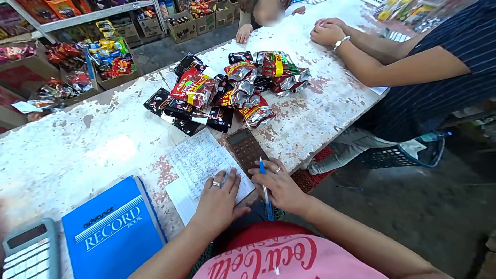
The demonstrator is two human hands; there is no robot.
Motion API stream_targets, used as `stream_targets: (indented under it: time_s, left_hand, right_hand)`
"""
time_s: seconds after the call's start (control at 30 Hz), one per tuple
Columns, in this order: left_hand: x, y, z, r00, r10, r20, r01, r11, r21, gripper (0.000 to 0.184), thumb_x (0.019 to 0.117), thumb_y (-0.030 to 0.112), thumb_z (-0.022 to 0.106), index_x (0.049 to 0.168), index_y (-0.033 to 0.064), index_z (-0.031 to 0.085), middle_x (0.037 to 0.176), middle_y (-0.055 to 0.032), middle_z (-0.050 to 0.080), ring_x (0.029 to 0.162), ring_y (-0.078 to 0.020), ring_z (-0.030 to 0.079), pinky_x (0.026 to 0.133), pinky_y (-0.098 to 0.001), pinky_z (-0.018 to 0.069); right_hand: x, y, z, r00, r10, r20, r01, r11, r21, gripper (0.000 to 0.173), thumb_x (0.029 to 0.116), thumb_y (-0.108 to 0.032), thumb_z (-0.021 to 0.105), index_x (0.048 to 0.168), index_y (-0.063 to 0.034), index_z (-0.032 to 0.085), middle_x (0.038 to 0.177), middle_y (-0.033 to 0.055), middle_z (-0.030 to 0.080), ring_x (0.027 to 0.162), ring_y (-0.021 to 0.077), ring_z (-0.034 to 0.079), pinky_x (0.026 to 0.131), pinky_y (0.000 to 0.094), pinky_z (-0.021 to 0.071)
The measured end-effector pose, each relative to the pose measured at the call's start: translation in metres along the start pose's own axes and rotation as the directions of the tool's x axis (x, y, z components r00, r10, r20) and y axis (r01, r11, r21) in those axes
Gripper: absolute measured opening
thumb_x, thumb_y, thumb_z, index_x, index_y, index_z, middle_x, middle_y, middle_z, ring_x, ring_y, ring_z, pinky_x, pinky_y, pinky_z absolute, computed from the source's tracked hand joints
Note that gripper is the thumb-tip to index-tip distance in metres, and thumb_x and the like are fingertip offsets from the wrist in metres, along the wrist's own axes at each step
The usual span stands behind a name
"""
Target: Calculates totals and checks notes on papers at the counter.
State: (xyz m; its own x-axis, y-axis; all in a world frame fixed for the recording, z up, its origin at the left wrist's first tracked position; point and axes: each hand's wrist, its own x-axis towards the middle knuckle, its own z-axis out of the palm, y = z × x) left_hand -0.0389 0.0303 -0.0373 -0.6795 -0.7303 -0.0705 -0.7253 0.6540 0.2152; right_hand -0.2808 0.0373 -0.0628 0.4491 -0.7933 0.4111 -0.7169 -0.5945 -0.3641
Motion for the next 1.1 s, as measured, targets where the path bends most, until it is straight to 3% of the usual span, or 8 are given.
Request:
stream_targets:
  time_s: [0.1, 0.23, 0.37, 0.47, 0.7, 0.93, 1.1]
  left_hand:
    - [0.000, 0.000, 0.002, 1.000, -0.003, -0.006, 0.003, 1.000, 0.013, 0.086, 0.0949, 0.073, 0.039, 0.149, 0.0071, 0.052, 0.158, -0.0107, 0.046, 0.141, -0.0389, 0.048, 0.102, -0.0582, 0.0459]
    - [0.001, 0.002, 0.003, 1.000, -0.008, -0.015, 0.008, 0.999, 0.033, 0.087, 0.0951, 0.074, 0.037, 0.148, 0.0068, 0.052, 0.158, -0.0108, 0.047, 0.140, -0.0391, 0.048, 0.101, -0.0584, 0.0467]
    - [-0.002, 0.003, 0.003, 1.000, -0.009, -0.026, 0.010, 0.999, 0.032, 0.085, 0.0952, 0.072, 0.040, 0.148, 0.0059, 0.052, 0.158, -0.0118, 0.047, 0.140, -0.0399, 0.048, 0.102, -0.0577, 0.0470]
    - [-0.002, 0.006, 0.003, 0.999, 0.003, -0.045, -0.002, 1.000, 0.025, 0.085, 0.0945, 0.071, 0.043, 0.146, 0.0042, 0.055, 0.155, -0.0147, 0.049, 0.139, -0.0429, 0.049, 0.101, -0.0600, 0.0476]
    - [-0.003, 0.016, -0.011, 0.996, 0.002, 0.092, 0.004, 0.998, -0.064, 0.083, 0.0955, 0.068, 0.048, 0.146, 0.0019, 0.053, 0.157, -0.0214, 0.045, 0.144, -0.0520, 0.038, 0.108, -0.0688, 0.0388]
    - [-0.004, 0.017, -0.009, 0.998, 0.014, 0.069, -0.010, 0.998, -0.060, 0.082, 0.0949, 0.068, 0.049, 0.144, 0.0027, 0.055, 0.155, -0.0211, 0.047, 0.143, -0.0525, 0.040, 0.107, -0.0706, 0.0391]
    - [-0.002, 0.014, -0.008, 0.998, -0.007, 0.058, 0.010, 0.998, -0.055, 0.081, 0.0956, 0.068, 0.047, 0.144, 0.0039, 0.056, 0.155, -0.0210, 0.047, 0.143, -0.0523, 0.040, 0.107, -0.0704, 0.0394]
  right_hand:
    - [-0.008, 0.006, -0.008, 0.998, 0.056, -0.023, -0.055, 0.998, 0.010, 0.027, 0.1075, -0.032, 0.045, 0.113, -0.0152, 0.066, 0.123, 0.0043, 0.073, 0.132, 0.0265, 0.058, 0.115, 0.0559, 0.0357]
    - [-0.013, 0.024, -0.012, 0.984, 0.141, -0.108, -0.144, 0.989, -0.017, 0.027, 0.1057, -0.025, 0.048, 0.116, -0.0081, 0.066, 0.125, 0.0099, 0.072, 0.121, 0.0238, 0.066, 0.110, 0.0516, 0.0444]
    - [-0.015, 0.023, -0.010, 0.984, 0.139, -0.111, -0.141, 0.990, -0.016, 0.024, 0.1057, -0.024, 0.048, 0.115, -0.0087, 0.064, 0.124, 0.0097, 0.072, 0.118, 0.0203, 0.068, 0.109, 0.0472, 0.0446]
    - [-0.014, 0.022, -0.011, 0.985, 0.140, -0.105, -0.143, 0.989, -0.021, 0.026, 0.1047, -0.024, 0.049, 0.114, -0.0074, 0.066, 0.123, 0.0107, 0.072, 0.118, 0.0226, 0.068, 0.107, 0.0484, 0.0463]
    - [-0.013, 0.022, -0.010, 0.985, 0.142, -0.097, -0.146, 0.988, -0.042, 0.026, 0.1038, -0.023, 0.050, 0.115, -0.0067, 0.067, 0.123, 0.0105, 0.073, 0.116, 0.0238, 0.069, 0.107, 0.0492, 0.0464]
    - [-0.013, 0.022, -0.009, 0.988, 0.130, -0.080, -0.138, 0.985, -0.106, 0.026, 0.1039, -0.023, 0.049, 0.114, -0.0086, 0.067, 0.123, 0.0096, 0.073, 0.114, 0.0258, 0.069, 0.106, 0.0520, 0.0464]
    - [0.001, 0.018, -0.018, 0.987, 0.160, -0.021, -0.161, 0.970, -0.182, 0.029, 0.1002, -0.022, 0.051, 0.116, -0.0076, 0.070, 0.114, 0.0088, 0.075, 0.105, 0.0303, 0.072, 0.101, 0.0591, 0.0470]
